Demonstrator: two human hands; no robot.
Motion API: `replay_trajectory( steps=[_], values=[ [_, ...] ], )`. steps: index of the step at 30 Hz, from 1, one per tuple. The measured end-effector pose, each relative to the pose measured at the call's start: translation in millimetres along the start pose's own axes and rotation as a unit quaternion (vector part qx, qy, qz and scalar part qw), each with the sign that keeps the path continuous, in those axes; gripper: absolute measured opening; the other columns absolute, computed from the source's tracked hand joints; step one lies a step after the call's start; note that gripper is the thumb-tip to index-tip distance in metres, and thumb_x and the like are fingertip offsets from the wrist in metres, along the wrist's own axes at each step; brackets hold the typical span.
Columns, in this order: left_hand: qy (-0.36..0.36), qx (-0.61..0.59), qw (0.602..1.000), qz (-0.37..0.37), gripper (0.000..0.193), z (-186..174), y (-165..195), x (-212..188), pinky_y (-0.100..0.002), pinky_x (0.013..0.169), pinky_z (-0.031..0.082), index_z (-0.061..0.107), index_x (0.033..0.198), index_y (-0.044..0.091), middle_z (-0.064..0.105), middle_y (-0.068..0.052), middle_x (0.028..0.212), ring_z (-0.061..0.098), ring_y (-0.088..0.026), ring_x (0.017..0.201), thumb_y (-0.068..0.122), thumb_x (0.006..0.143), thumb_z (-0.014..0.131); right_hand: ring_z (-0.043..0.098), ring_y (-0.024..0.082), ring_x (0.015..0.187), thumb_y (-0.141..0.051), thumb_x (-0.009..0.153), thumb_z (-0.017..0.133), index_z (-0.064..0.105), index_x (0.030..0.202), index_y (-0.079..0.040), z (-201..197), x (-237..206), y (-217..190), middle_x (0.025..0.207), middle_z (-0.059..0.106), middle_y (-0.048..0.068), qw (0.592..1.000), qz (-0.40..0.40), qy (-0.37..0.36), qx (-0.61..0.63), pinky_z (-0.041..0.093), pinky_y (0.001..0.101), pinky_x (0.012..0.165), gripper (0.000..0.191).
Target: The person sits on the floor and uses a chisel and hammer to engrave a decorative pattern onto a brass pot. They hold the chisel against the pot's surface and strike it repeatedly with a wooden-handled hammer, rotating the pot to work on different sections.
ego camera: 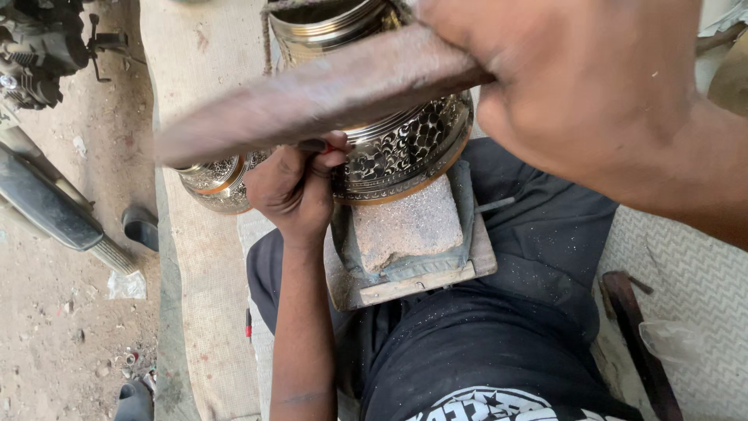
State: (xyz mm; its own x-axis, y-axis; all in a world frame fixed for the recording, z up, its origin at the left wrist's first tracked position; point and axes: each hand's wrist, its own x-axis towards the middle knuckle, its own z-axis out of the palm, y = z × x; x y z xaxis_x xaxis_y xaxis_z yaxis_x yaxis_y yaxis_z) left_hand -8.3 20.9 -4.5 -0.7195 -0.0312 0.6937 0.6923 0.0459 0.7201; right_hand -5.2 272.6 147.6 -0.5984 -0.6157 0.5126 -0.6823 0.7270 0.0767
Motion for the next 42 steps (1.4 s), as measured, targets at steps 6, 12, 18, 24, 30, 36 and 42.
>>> replay_trajectory(
  steps=[6, 12, 18, 24, 30, 36, 42],
  values=[
    [-0.007, 0.016, 1.0, 0.007, 0.007, 0, 1, 2, -0.028, 0.081, 0.062, 0.07, 0.103, -0.004, 0.074, -0.014, 0.093, 0.074, -0.017, 0.084, -0.009, 0.099, 0.07, 0.065, 0.026, 0.062, 0.004, 0.078, 0.075, 0.075, 0.107, -0.003, 2, -4, 1, 0.076, 0.068, 0.014, 0.999, 0.042, -0.017, 0.005, 0.048, 0.0371, 0.054, 0.029],
    [-0.003, 0.012, 1.0, -0.007, 0.014, 2, 2, 4, -0.028, 0.08, 0.062, 0.067, 0.109, -0.006, 0.074, -0.012, 0.09, 0.073, -0.015, 0.082, -0.009, 0.095, 0.071, 0.066, 0.023, 0.068, 0.001, 0.081, 0.074, 0.075, 0.115, -0.006, -6, -2, 0, 0.084, 0.07, 0.011, 0.999, 0.03, -0.023, -0.036, 0.05, 0.0341, 0.061, 0.034],
    [-0.035, 0.014, 0.999, 0.028, 0.042, -5, -2, 8, -0.027, 0.084, 0.063, 0.066, 0.133, 0.008, 0.075, -0.014, 0.093, 0.076, -0.017, 0.088, -0.017, 0.099, 0.064, 0.067, 0.024, 0.065, -0.009, 0.073, 0.084, 0.079, 0.104, -0.01, -11, -2, -2, 0.078, 0.073, 0.011, 0.985, 0.079, -0.067, -0.14, 0.05, 0.0395, 0.059, 0.031],
    [-0.062, -0.066, 0.996, -0.022, 0.051, -11, -6, 17, -0.025, 0.086, 0.063, 0.061, 0.145, 0.008, 0.077, -0.012, 0.093, 0.076, -0.013, 0.092, -0.018, 0.101, 0.067, 0.07, 0.017, 0.08, 0.001, 0.102, 0.071, 0.074, 0.108, -0.002, 0, -3, 31, 0.094, 0.073, 0.012, 0.969, 0.206, -0.018, 0.133, 0.053, 0.0266, 0.071, 0.007],
    [-0.075, -0.037, 0.996, -0.023, 0.041, -15, -2, 21, -0.025, 0.084, 0.064, 0.067, 0.131, 0.007, 0.077, -0.014, 0.093, 0.077, -0.014, 0.09, -0.016, 0.097, 0.071, 0.067, 0.015, 0.09, 0.008, 0.089, 0.07, 0.065, 0.112, -0.004, 10, 16, 11, 0.098, 0.068, 0.007, 0.948, 0.145, 0.037, 0.279, 0.054, 0.0287, 0.077, 0.027],
    [-0.086, 0.014, 0.996, -0.03, 0.042, -17, 8, 27, -0.023, 0.081, 0.063, 0.068, 0.132, 0.006, 0.079, -0.012, 0.099, 0.077, -0.014, 0.088, -0.012, 0.094, 0.073, 0.068, 0.03, 0.07, 0.0, 0.072, 0.076, 0.075, 0.104, -0.01, -14, 16, -12, 0.081, 0.072, 0.012, 0.983, 0.141, -0.087, -0.082, 0.052, 0.0442, 0.064, 0.033],
    [-0.198, 0.029, 0.98, -0.008, 0.049, -15, 11, 51, -0.024, 0.084, 0.065, 0.066, 0.135, 0.014, 0.081, -0.006, 0.099, 0.079, -0.011, 0.088, -0.012, 0.094, 0.068, 0.071, 0.033, 0.081, -0.003, 0.072, 0.079, 0.075, 0.113, -0.007, -18, -3, 7, 0.093, 0.072, 0.016, 0.985, 0.142, -0.038, -0.095, 0.054, 0.0426, 0.07, 0.041]
  ],
)
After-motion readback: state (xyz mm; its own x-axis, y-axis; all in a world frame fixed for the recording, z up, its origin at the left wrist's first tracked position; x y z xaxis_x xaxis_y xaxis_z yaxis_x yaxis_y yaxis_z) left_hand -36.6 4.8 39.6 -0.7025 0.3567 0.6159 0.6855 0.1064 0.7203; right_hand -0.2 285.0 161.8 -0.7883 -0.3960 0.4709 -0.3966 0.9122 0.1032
